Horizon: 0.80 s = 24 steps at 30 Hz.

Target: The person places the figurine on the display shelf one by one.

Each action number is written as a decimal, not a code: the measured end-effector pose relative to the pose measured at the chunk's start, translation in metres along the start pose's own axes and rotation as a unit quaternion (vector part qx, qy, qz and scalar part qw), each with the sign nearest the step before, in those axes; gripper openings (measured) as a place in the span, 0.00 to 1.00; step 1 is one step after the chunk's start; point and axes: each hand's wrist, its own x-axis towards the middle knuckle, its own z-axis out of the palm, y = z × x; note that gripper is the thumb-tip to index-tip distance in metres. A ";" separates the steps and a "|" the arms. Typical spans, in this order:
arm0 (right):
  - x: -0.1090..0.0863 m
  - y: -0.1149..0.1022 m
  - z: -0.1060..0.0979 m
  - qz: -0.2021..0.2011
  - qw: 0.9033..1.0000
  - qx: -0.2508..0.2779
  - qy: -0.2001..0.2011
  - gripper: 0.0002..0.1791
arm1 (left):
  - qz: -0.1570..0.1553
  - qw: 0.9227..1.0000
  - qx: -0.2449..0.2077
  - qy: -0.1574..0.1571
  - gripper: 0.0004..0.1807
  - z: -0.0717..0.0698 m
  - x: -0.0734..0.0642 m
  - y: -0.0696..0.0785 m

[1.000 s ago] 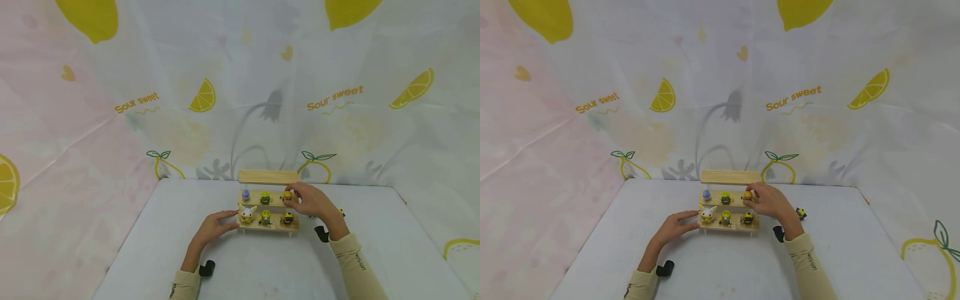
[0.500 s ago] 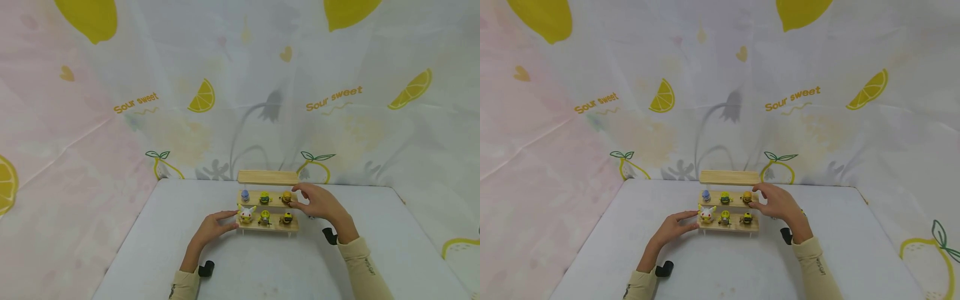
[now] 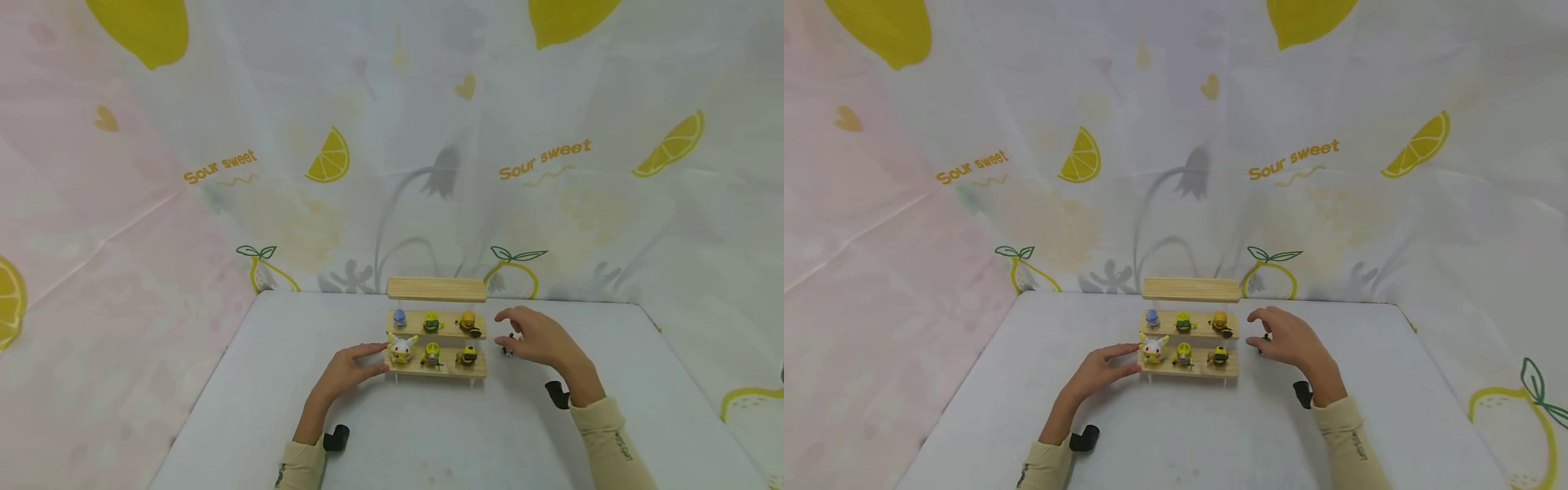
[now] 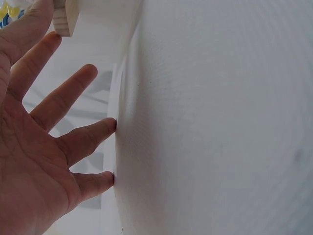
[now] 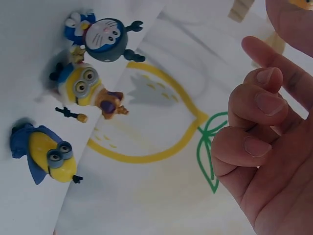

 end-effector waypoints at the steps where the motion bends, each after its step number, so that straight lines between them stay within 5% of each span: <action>1: -0.001 0.001 0.001 0.004 1.000 0.000 -0.002 0.17 | -0.001 1.000 0.000 0.000 0.27 0.000 0.000 0.000; 24: 0.001 0.029 0.022 0.051 0.997 -0.058 -0.018 0.09 | -0.004 1.000 -0.010 0.000 0.26 0.000 -0.001 0.002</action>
